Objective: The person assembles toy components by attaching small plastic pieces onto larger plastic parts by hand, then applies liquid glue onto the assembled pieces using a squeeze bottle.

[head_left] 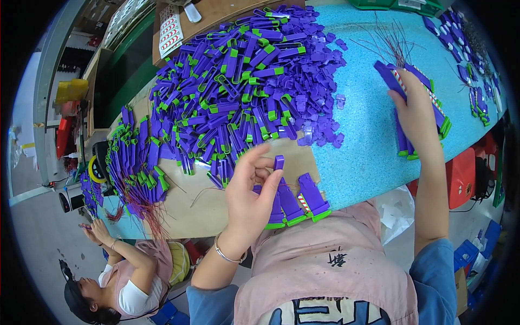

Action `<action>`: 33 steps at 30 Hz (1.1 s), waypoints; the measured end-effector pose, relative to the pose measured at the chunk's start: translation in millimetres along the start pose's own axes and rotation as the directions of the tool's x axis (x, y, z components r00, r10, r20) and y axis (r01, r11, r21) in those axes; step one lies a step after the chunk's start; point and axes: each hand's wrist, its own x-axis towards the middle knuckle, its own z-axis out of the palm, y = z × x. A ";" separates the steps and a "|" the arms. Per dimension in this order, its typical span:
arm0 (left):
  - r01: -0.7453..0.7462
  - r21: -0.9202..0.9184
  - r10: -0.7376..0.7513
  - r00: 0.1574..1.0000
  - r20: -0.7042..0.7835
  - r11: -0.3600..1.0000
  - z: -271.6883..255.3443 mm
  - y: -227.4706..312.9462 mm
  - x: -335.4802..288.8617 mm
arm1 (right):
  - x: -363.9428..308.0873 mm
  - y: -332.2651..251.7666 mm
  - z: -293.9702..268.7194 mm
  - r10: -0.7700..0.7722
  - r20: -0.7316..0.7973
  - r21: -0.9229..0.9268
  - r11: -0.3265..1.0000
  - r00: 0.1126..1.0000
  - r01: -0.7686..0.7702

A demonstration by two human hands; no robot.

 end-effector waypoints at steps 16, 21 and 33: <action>0.082 -0.298 0.022 0.944 0.330 0.951 24.6 20.5 -12.4 | -91.6 -100.8 1.6 -0.070 0.765 0.625 -0.157 0.640 -0.764; 0.069 -0.179 -0.009 0.948 0.317 0.981 20.4 17.1 -7.7 | -93.5 -96.2 -3.4 -0.086 0.794 0.607 0.101 0.601 -0.788; -0.098 0.177 -0.001 0.872 0.489 0.979 38.6 18.7 -8.0 | -89.3 -100.8 -8.6 -0.251 0.642 0.701 0.576 0.725 -0.421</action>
